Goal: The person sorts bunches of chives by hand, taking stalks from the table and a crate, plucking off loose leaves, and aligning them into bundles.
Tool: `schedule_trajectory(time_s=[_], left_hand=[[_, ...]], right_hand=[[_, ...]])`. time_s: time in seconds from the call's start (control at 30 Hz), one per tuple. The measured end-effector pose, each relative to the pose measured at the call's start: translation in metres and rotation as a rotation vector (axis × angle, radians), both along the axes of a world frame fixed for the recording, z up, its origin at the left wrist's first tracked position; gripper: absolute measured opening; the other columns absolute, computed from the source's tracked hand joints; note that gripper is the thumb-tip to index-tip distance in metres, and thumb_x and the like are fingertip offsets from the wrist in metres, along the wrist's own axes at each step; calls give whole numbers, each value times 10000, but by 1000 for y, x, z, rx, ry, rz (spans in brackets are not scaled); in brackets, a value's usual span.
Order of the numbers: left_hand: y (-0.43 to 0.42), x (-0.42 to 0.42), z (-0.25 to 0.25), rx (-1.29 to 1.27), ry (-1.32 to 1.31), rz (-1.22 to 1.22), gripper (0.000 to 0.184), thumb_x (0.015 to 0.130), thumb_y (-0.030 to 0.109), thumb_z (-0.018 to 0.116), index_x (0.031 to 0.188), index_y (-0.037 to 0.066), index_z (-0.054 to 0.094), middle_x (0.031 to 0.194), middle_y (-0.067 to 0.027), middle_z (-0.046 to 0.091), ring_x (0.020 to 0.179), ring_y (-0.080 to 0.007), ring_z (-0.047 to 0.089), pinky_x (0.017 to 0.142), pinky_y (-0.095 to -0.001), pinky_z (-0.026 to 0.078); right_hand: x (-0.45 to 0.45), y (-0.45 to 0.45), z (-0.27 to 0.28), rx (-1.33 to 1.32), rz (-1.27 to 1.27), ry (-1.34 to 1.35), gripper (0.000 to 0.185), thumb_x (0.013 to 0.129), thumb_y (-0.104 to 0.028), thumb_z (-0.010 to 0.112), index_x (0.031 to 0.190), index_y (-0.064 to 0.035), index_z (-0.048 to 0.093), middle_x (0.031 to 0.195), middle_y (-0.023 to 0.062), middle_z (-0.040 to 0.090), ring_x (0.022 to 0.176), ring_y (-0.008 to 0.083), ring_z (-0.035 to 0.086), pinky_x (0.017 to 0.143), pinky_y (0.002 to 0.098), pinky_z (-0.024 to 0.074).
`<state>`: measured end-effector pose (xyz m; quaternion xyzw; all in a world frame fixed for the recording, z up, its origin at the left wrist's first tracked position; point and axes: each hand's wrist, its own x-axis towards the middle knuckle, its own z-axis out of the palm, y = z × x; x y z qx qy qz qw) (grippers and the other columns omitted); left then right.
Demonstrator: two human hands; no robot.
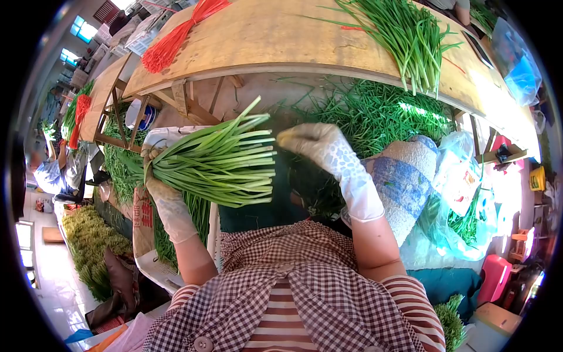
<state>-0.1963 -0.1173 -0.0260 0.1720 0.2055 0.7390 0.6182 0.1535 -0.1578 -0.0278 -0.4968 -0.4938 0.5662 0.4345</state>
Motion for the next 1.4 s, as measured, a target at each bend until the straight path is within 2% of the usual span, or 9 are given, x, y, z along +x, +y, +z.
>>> schedule_trajectory(time_s=[0.17, 0.47, 0.6, 0.83, 0.9, 0.97, 1.07, 1.23, 1.4], left_hand=[[0, 1, -5, 104, -24, -143, 273, 969, 267, 459, 781, 91, 549, 782, -47, 590, 849, -232, 576, 916, -430, 457], [10, -3, -22, 29, -77, -144, 277, 957, 265, 486, 748, 94, 545, 760, -56, 590, 847, -258, 576, 941, -503, 431], [0, 19, 3, -62, -46, 2, 263, 959, 261, 475, 765, 93, 533, 720, -44, 589, 739, -202, 571, 844, -360, 481], [9, -7, -6, 8, -33, 80, 248, 946, 244, 476, 787, 76, 569, 752, -66, 610, 784, -230, 582, 892, -405, 480], [8, -12, -7, 60, -24, 43, 241, 940, 232, 485, 785, 67, 570, 764, -78, 618, 788, -238, 593, 880, -413, 490], [2, -9, -5, -18, -88, 126, 192, 927, 206, 509, 824, 58, 576, 844, -91, 642, 817, -242, 618, 848, -415, 519], [7, -12, -15, -150, -88, 234, 173, 922, 202, 523, 871, 51, 591, 923, -103, 659, 865, -250, 631, 858, -420, 527], [7, 0, -18, -245, -101, 202, 176, 914, 198, 547, 920, 39, 623, 1003, -116, 667, 962, -267, 630, 900, -448, 517], [0, 14, -3, -214, -10, 173, 221, 894, 168, 553, 1037, 15, 625, 1072, -152, 647, 1014, -292, 616, 932, -472, 501]], right_hand=[[-20, 2, -6, -100, 157, 343, 330, 863, -138, 689, 1168, -20, 649, 1045, 101, 691, 977, 132, 615, 892, 245, 476], [-41, -1, -5, 147, 358, -33, 371, 852, -219, 702, 1140, 9, 640, 1080, 120, 686, 988, 172, 641, 912, 292, 487], [-41, -4, -20, -17, 246, 714, 406, 903, -183, 629, 1215, 61, 543, 1162, 157, 640, 1060, 197, 624, 966, 321, 477], [36, 13, -26, -8, 63, 1125, 274, 816, -120, 723, 1062, -29, 644, 1008, 146, 680, 967, 281, 658, 928, 390, 514], [52, 15, -27, -17, -319, 520, 365, 797, -121, 741, 1127, -18, 623, 1047, 141, 681, 959, 284, 663, 896, 339, 529], [48, 9, -33, 157, -457, -1085, 409, 818, -129, 719, 1203, -36, 613, 1032, 91, 701, 929, 197, 659, 855, 275, 514], [21, 5, -18, 148, -297, -303, 275, 819, -182, 731, 1062, -57, 700, 999, 97, 711, 936, 193, 660, 860, 296, 504], [-29, 8, -5, 162, -131, -298, 296, 800, -167, 757, 1050, -21, 694, 947, 81, 711, 889, 118, 625, 843, 254, 485], [-42, 5, -7, 7, -110, 150, 301, 889, -208, 678, 1037, 55, 666, 896, 66, 695, 777, 81, 608, 733, 231, 493]])
